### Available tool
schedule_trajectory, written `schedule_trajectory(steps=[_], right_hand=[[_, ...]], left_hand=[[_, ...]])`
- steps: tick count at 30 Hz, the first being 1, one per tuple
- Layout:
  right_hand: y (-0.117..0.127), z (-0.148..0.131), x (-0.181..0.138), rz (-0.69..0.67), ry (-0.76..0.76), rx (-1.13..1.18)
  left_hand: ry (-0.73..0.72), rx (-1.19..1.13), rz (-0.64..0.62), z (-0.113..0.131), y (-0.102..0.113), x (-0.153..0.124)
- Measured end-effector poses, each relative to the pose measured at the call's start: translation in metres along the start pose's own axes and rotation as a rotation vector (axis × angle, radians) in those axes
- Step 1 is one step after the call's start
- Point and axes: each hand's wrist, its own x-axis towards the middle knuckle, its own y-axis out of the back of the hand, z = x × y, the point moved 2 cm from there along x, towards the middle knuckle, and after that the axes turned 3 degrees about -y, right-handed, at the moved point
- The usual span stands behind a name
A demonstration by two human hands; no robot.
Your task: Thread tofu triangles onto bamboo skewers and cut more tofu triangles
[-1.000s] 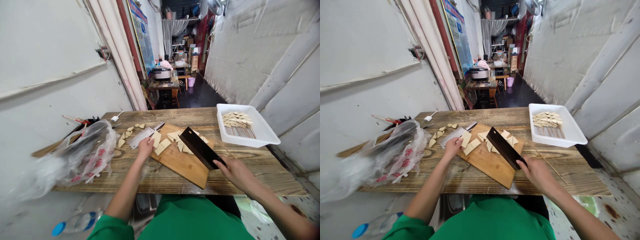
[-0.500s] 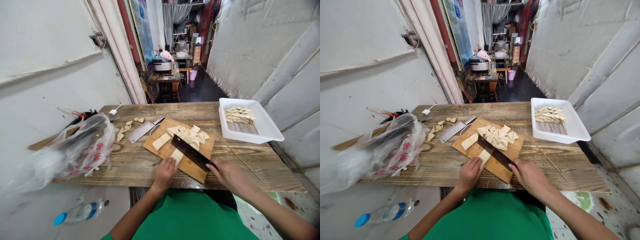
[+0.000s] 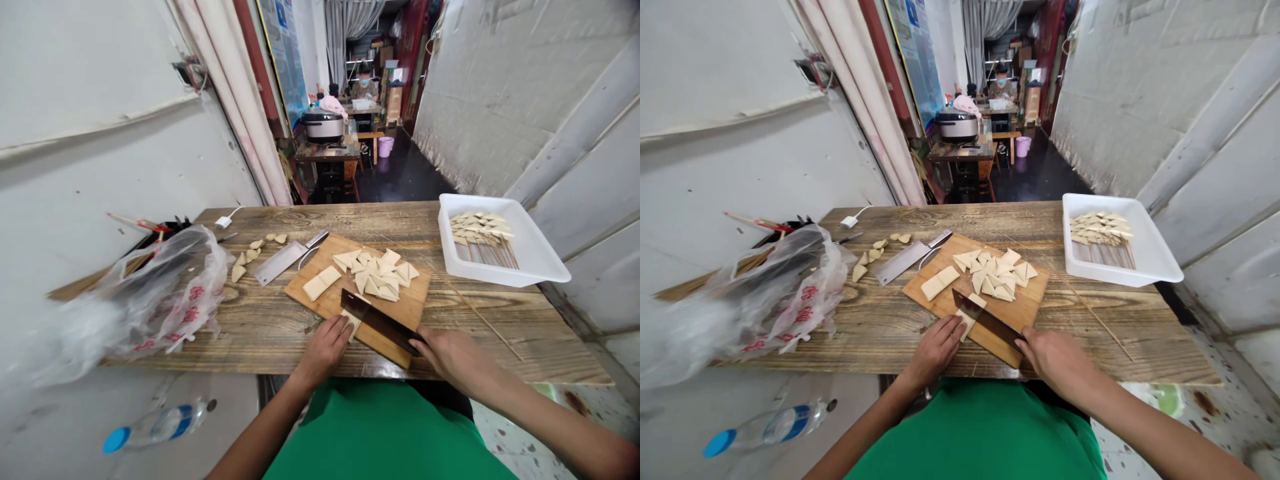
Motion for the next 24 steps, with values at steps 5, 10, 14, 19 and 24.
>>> schedule_trajectory(steps=[5,10,14,19,24], right_hand=[[0.009,-0.003,0.005,-0.08,-0.034,-0.046],[0.02,-0.008,0.017,-0.186,-0.037,-0.111],[0.014,-0.007,0.022,-0.155,-0.036,-0.129],[0.003,0.006,0.007,0.019,0.003,-0.033],[-0.001,0.029,-0.01,0.255,-0.141,0.204]], left_hand=[[-0.029,-0.007,-0.004,-0.003,-0.005,-0.007],[-0.024,-0.023,0.019,-0.002,-0.009,-0.008],[-0.03,-0.035,0.062,0.0,-0.008,-0.005],[0.104,-0.107,0.249,0.0,0.009,0.003],[0.085,-0.048,0.36,-0.003,0.017,0.019]])
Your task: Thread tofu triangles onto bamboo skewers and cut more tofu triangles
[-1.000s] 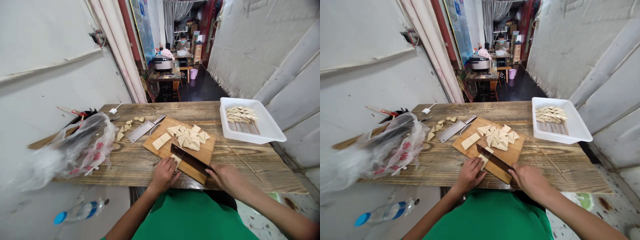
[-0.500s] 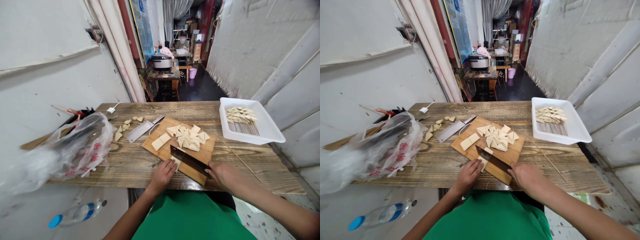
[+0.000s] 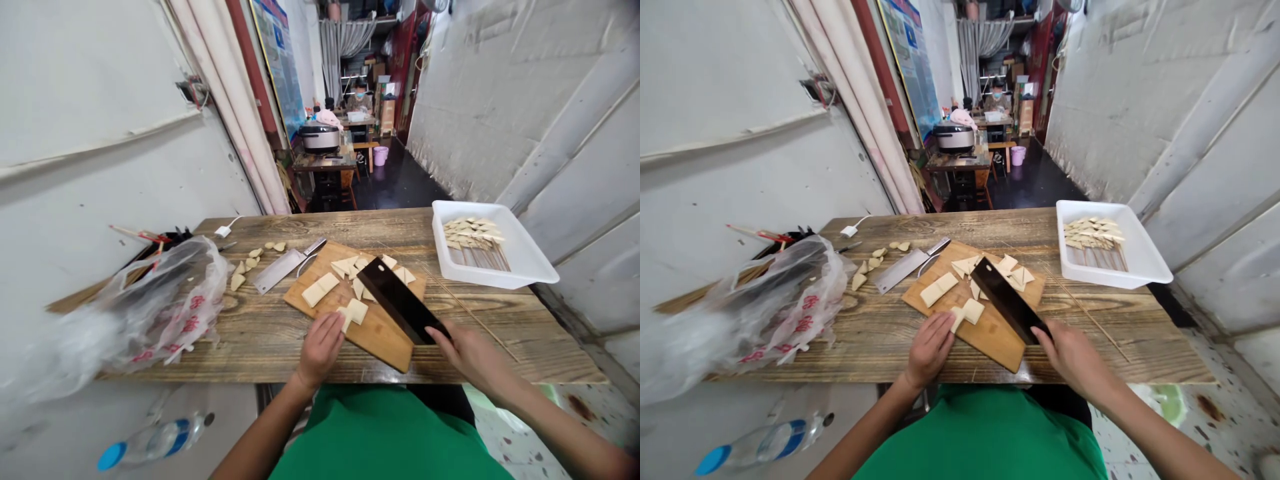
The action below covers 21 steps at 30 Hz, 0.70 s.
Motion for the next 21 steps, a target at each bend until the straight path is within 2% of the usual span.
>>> schedule_trajectory(steps=[3,6,9,11,17,21], right_hand=[[0.0,0.006,-0.004,0.039,-0.045,0.063],[-0.001,0.005,-0.009,0.018,-0.044,0.084],[-0.003,0.004,-0.014,-0.016,-0.067,0.108],[-0.003,0.004,-0.016,-0.02,-0.09,0.132],[-0.004,0.008,-0.017,-0.019,-0.118,0.171],[-0.005,0.01,-0.018,-0.018,-0.115,0.141]], left_hand=[[-0.133,0.035,-0.121,-0.004,-0.015,0.014],[-0.195,0.024,-0.321,-0.011,-0.026,0.03],[-0.205,-0.055,-0.521,-0.021,-0.025,0.047],[-0.202,-0.13,-0.607,-0.03,-0.02,0.058],[-0.181,-0.348,-0.784,-0.047,-0.018,0.085],[-0.107,-0.266,-0.753,-0.035,-0.022,0.082]])
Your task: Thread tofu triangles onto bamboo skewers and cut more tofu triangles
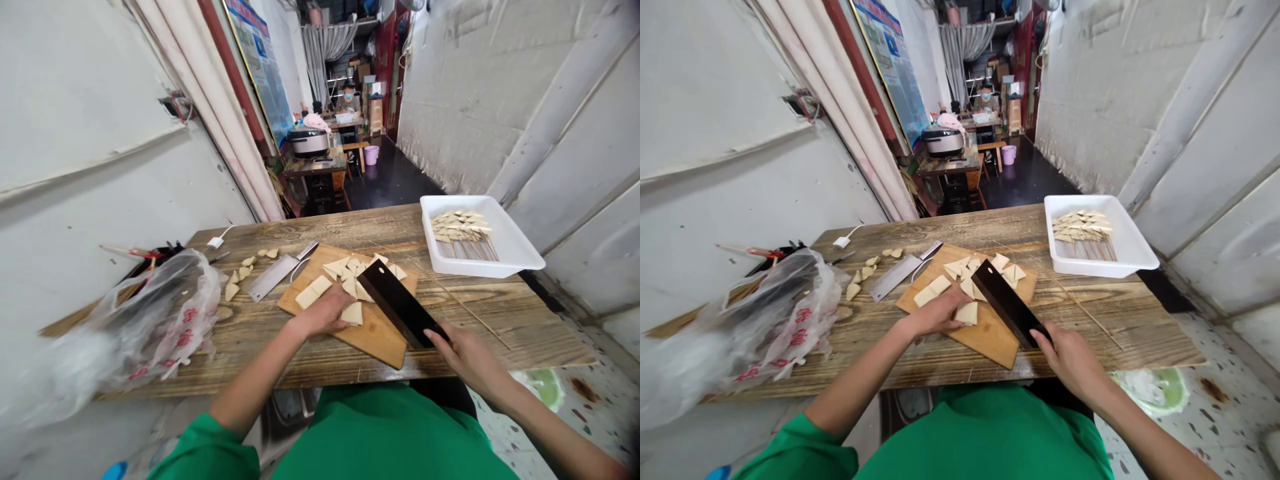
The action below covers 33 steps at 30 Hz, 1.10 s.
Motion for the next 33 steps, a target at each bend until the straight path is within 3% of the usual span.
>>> schedule_trajectory(steps=[6,9,15,19,27,33], right_hand=[[0.001,0.004,0.001,-0.02,0.051,-0.095],[0.002,0.004,0.002,-0.048,0.087,-0.157],[0.006,0.0,0.0,-0.108,0.097,-0.244],[0.007,-0.003,-0.001,-0.099,0.105,-0.242],[0.011,-0.015,0.005,-0.135,0.163,-0.272],[0.021,-0.028,0.015,-0.181,0.287,-0.273]], left_hand=[[0.31,0.14,0.28,0.039,-0.042,-0.015],[0.368,0.141,0.379,0.05,-0.055,-0.023],[0.265,0.038,0.515,0.049,-0.058,-0.037],[0.26,0.014,0.528,0.049,-0.059,-0.04],[0.253,0.17,0.586,0.062,-0.068,-0.046],[0.054,0.268,0.643,0.068,-0.08,-0.052]])
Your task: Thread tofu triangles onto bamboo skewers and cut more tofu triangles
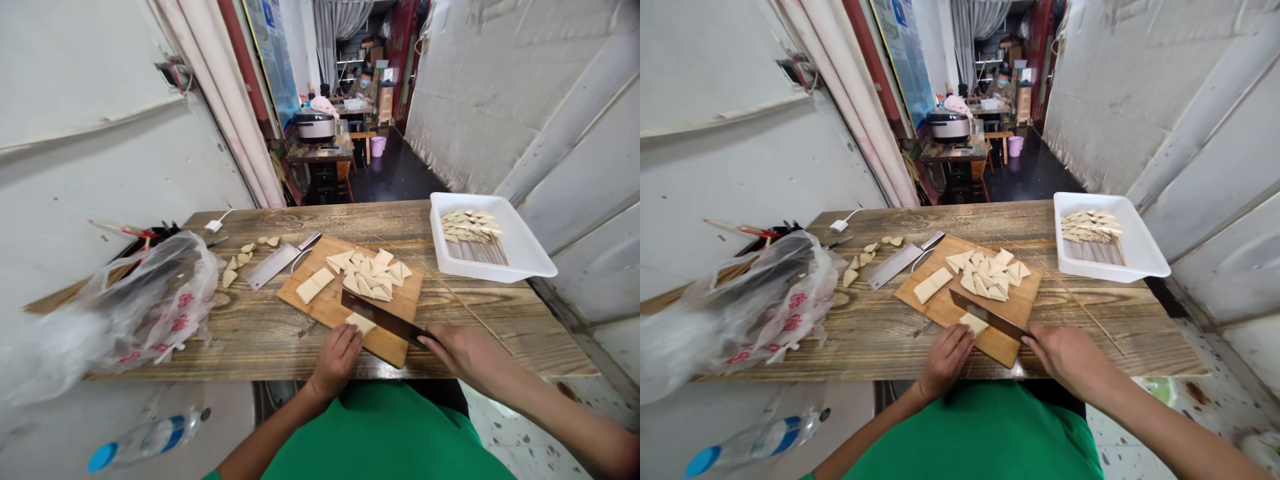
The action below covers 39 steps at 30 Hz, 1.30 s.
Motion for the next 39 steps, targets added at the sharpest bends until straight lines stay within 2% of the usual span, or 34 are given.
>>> schedule_trajectory(steps=[6,18,26,39], right_hand=[[0.006,0.001,0.011,-0.025,0.071,-0.086],[0.021,0.003,0.026,-0.121,0.133,-0.102],[0.023,0.007,0.031,-0.116,0.155,-0.117],[0.027,0.011,0.042,-0.146,0.214,-0.188]], left_hand=[[0.014,-0.011,-0.034,-0.003,-0.003,-0.005],[0.006,-0.035,-0.037,-0.004,-0.004,-0.006],[0.008,-0.029,-0.055,-0.005,-0.009,-0.011],[-0.02,-0.02,-0.049,-0.003,-0.003,-0.004]])
